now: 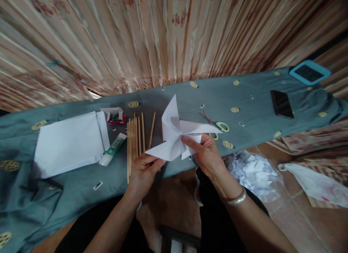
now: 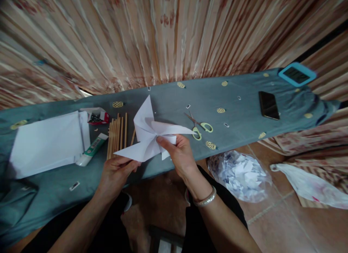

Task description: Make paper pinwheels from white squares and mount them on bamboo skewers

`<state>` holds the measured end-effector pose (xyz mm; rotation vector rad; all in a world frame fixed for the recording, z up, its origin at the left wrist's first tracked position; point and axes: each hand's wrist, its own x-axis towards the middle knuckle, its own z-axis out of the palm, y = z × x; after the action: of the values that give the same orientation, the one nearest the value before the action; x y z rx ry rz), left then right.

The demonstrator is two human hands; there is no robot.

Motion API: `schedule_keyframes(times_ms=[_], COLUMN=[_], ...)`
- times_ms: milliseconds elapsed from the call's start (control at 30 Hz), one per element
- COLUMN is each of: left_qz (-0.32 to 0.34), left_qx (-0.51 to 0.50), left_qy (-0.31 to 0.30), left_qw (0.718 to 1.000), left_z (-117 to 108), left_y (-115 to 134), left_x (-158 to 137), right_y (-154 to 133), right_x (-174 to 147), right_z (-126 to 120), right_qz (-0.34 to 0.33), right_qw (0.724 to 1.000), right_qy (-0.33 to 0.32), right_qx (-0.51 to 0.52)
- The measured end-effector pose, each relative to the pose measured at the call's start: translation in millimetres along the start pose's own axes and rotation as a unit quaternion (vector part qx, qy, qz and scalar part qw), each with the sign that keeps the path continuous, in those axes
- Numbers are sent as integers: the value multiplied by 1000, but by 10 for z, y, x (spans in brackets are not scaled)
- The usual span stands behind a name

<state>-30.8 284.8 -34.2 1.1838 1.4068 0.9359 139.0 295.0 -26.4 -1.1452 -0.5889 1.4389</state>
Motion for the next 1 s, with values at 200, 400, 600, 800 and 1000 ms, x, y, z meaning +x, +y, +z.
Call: schedule_keyframes(times_ms=[200, 400, 600, 800, 1000], left_qz=[21, 62, 55, 47, 44], left_qx=[23, 4, -30, -34, -34], left_qy=[9, -4, -5, -7, -7], left_qw=[999, 998, 998, 998, 998], left_z=[-2, -2, 13, 7, 17], left_y=[-36, -60, -53, -60, -101], left_x=[-6, -24, -39, -54, -52], right_y=[22, 29, 45, 61, 71], right_x=[7, 11, 9, 9, 14], right_z=[19, 28, 32, 43, 49], right_qz=[3, 17, 17, 6, 1], right_qw=[1000, 1000, 1000, 1000, 1000], right_qy=[3, 19, 19, 12, 20], right_qx=[6, 8, 7, -1, -5])
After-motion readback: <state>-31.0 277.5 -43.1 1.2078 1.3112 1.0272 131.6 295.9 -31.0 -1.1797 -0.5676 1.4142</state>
